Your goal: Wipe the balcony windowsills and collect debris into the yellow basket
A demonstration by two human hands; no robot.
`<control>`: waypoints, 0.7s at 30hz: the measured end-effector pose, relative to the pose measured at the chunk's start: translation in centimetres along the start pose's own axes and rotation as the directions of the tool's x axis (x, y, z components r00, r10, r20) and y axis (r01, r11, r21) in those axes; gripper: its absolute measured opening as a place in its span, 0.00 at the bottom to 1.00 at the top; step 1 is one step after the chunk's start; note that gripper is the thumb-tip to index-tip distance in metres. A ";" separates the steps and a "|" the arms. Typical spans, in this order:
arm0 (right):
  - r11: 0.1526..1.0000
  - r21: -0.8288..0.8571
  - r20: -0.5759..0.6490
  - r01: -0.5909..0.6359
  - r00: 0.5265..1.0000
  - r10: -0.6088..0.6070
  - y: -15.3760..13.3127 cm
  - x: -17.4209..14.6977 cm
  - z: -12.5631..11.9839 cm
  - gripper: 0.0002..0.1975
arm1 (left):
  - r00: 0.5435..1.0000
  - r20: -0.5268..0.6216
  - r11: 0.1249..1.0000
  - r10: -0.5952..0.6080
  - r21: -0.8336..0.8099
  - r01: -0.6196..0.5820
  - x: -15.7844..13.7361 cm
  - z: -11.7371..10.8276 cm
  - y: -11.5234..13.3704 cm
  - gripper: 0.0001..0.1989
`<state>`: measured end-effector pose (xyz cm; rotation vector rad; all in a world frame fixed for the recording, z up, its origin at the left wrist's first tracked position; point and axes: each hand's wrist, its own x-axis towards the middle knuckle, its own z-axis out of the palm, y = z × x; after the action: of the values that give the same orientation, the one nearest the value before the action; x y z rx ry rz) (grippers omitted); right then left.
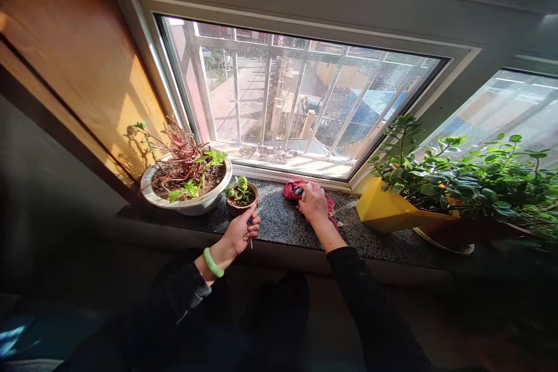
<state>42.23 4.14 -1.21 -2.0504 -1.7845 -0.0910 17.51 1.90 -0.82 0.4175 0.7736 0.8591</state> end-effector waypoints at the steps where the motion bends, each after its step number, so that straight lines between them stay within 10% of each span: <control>1: 1.000 0.006 -0.060 0.004 0.998 -0.003 -0.5 0.4 -0.4 0.23 | 1.000 0.002 1.000 -0.008 0.017 0.008 0.1 -0.1 0.2 0.20; 5: 0.997 0.015 -0.190 0.078 0.979 -0.073 -4.9 1.9 -2.3 0.24 | 0.999 -0.020 0.998 -0.025 0.061 0.026 1.1 -0.2 1.2 0.16; 11: 0.986 -0.041 0.183 0.164 0.971 -0.154 -12.1 2.9 2.0 0.23 | 0.999 -0.053 0.993 0.001 0.114 0.005 3.1 0.1 2.4 0.16; 21: 0.971 -0.185 0.136 -0.149 0.975 0.176 -2.4 1.6 -1.3 0.23 | 0.988 0.002 0.974 0.157 0.166 -0.155 5.2 0.9 1.8 0.24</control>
<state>40.52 5.40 1.16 -2.3785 -1.7407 -0.0448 19.41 7.15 -1.43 0.6283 0.8339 0.9478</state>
